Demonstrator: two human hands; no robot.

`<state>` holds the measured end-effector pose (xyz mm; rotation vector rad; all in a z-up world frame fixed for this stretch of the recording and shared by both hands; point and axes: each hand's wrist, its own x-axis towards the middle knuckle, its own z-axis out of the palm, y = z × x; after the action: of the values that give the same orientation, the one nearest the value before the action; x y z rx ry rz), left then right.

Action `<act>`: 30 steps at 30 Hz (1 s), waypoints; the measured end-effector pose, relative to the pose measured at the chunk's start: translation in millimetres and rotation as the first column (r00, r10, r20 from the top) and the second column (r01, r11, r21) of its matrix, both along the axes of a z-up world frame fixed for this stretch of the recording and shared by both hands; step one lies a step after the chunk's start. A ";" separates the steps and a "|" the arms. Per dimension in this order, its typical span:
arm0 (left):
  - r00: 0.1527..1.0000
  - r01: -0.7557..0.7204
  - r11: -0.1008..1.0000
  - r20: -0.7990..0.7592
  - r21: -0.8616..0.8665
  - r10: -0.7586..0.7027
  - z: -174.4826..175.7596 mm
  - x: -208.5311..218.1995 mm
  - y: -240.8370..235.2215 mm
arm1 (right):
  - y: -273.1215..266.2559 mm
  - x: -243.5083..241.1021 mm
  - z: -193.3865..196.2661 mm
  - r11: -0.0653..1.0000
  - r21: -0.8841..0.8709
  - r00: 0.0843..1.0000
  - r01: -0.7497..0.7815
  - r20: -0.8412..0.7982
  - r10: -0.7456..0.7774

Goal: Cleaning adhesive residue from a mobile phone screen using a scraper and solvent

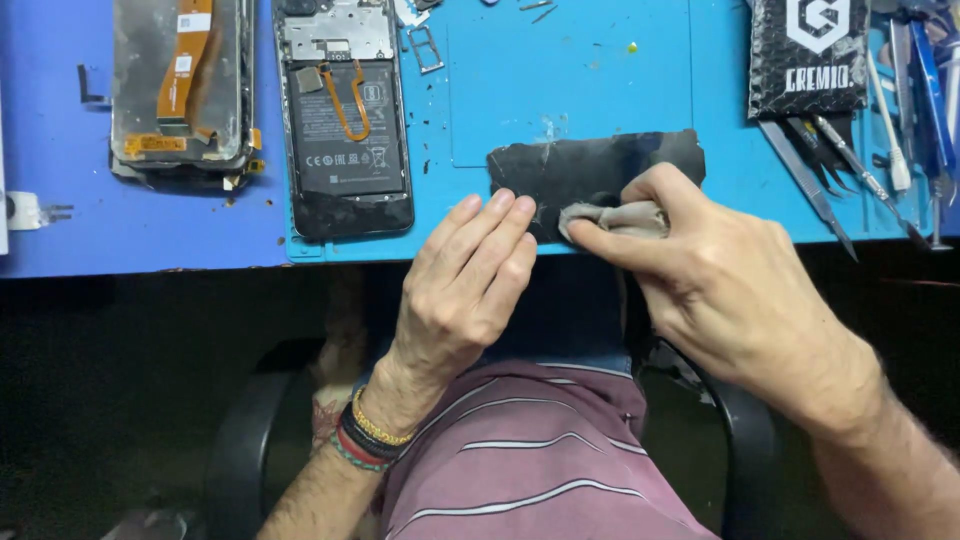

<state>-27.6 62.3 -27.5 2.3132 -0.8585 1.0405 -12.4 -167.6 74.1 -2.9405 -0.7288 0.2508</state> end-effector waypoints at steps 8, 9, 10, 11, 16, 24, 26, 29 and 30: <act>1.000 -0.010 0.998 -0.029 -0.060 0.008 -3.2 -3.0 -5.0 | -4.0 -4.4 0.6 0.998 0.064 0.998 -0.025 0.063 0.021; 0.999 -0.003 0.999 -0.050 -0.046 0.000 -2.7 -4.2 -4.3 | -1.6 -3.8 -0.1 0.998 0.053 0.999 -0.042 0.008 0.042; 0.997 0.005 0.999 -0.072 -0.032 -0.007 -2.6 -5.4 -3.0 | 1.3 -3.2 -1.1 0.997 0.044 0.997 -0.060 -0.046 0.062; 0.997 0.007 0.999 -0.079 -0.036 -0.010 -3.1 -6.5 -3.6 | -9.5 -3.7 3.4 0.997 0.041 0.997 -0.058 -0.053 0.060; 0.998 -0.039 0.998 -0.055 -0.048 0.036 -4.9 -5.8 -7.2 | -6.2 3.9 1.1 0.991 0.104 0.991 -0.083 -0.093 0.093; 0.996 -0.005 0.998 -0.094 -0.059 0.000 -4.2 -8.5 -5.4 | -13.8 5.6 6.1 0.995 -0.096 0.996 0.003 -0.086 -0.011; 0.995 -0.010 0.999 -0.097 -0.052 0.005 -3.7 -6.3 -5.4 | -12.5 7.8 5.4 0.997 0.021 0.992 -0.081 -0.099 0.082; 0.995 0.000 0.999 -0.098 -0.046 -0.005 -4.5 -6.1 -4.0 | -29.0 7.7 5.2 0.994 -0.111 0.991 0.015 -0.129 -0.029; 0.997 -0.016 0.998 -0.079 -0.054 0.012 -4.7 -5.2 -4.9 | -29.4 8.3 2.4 0.995 -0.088 0.996 -0.051 -0.084 0.043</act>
<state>-32.8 57.4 -32.1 2.3017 -0.7750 0.9600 -4.1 -197.0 76.4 -2.9788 -0.7961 0.4164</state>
